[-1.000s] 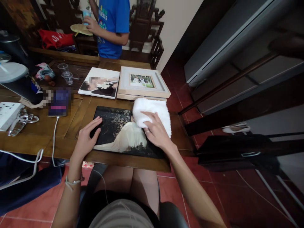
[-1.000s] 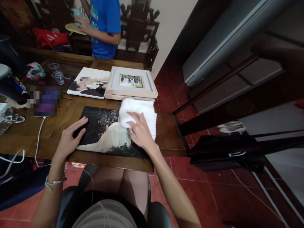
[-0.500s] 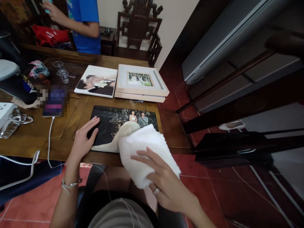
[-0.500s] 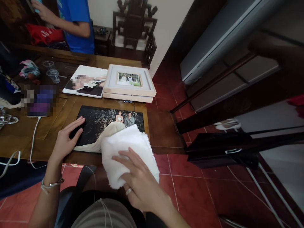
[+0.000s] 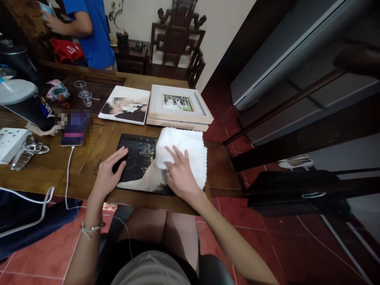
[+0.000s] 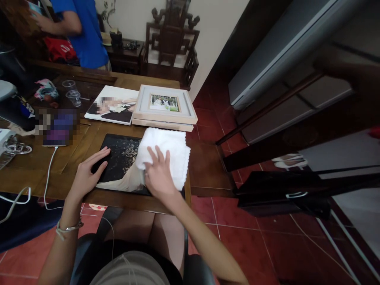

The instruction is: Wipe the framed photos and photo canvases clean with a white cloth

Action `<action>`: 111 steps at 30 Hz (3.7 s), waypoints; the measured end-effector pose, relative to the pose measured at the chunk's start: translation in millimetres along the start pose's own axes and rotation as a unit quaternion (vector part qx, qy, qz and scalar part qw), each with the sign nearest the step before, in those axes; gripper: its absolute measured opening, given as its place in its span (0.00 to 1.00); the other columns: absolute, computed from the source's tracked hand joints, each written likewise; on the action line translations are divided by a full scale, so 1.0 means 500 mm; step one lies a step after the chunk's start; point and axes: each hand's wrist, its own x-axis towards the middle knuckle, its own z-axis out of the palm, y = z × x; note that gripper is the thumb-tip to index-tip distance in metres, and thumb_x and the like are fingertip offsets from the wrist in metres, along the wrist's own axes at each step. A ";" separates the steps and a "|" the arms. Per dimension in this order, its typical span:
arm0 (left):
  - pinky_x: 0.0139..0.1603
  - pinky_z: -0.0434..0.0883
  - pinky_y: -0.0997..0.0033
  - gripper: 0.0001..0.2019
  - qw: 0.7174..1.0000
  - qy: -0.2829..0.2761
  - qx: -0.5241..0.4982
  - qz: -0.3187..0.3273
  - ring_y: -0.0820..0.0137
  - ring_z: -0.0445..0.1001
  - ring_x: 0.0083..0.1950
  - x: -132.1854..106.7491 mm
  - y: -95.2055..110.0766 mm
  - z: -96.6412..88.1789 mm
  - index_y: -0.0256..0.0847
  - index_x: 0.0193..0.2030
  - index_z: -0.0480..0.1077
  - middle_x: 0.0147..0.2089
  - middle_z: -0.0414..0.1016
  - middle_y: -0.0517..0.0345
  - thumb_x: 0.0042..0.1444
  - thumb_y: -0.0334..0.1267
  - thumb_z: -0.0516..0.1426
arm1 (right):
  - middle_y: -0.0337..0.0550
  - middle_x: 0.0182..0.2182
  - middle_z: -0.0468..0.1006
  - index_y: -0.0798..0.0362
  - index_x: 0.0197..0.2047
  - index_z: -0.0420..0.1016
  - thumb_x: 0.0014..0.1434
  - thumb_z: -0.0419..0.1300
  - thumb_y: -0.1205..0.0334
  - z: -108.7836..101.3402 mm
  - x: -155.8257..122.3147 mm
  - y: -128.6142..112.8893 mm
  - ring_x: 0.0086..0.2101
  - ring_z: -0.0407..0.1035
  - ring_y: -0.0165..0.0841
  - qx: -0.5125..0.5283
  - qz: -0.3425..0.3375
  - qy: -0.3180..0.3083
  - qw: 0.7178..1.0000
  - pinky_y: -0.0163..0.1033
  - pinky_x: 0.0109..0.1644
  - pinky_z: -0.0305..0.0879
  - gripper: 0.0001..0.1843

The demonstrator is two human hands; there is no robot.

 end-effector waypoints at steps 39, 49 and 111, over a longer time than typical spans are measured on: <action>0.68 0.63 0.52 0.18 1.000 -0.005 -0.011 -0.004 0.61 0.67 0.66 -0.002 0.005 0.001 0.41 0.58 0.71 0.63 0.71 0.50 0.67 0.41 0.50 | 0.48 0.55 0.73 0.51 0.31 0.73 0.54 0.50 0.73 -0.049 0.002 0.054 0.56 0.67 0.44 0.248 -0.044 -0.040 0.967 0.58 0.60 0.64 0.13; 0.70 0.58 0.55 0.31 0.982 0.024 -0.185 -0.011 0.58 0.54 0.73 -0.017 0.010 -0.009 0.45 0.72 0.50 0.73 0.54 0.50 0.67 0.56 0.41 | 0.52 0.67 0.61 0.54 0.43 0.79 0.55 0.57 0.71 0.028 0.115 -0.089 0.66 0.47 0.55 0.041 -0.111 -0.089 0.989 0.70 0.69 0.36 0.14; 0.69 0.59 0.51 0.18 1.000 0.003 0.016 -0.015 0.61 0.62 0.69 0.001 0.003 0.000 0.40 0.58 0.71 0.64 0.70 0.49 0.66 0.43 0.50 | 0.61 0.60 0.68 0.57 0.40 0.78 0.56 0.52 0.71 -0.001 0.060 0.064 0.64 0.51 0.60 0.046 0.063 0.038 0.996 0.79 0.64 0.41 0.14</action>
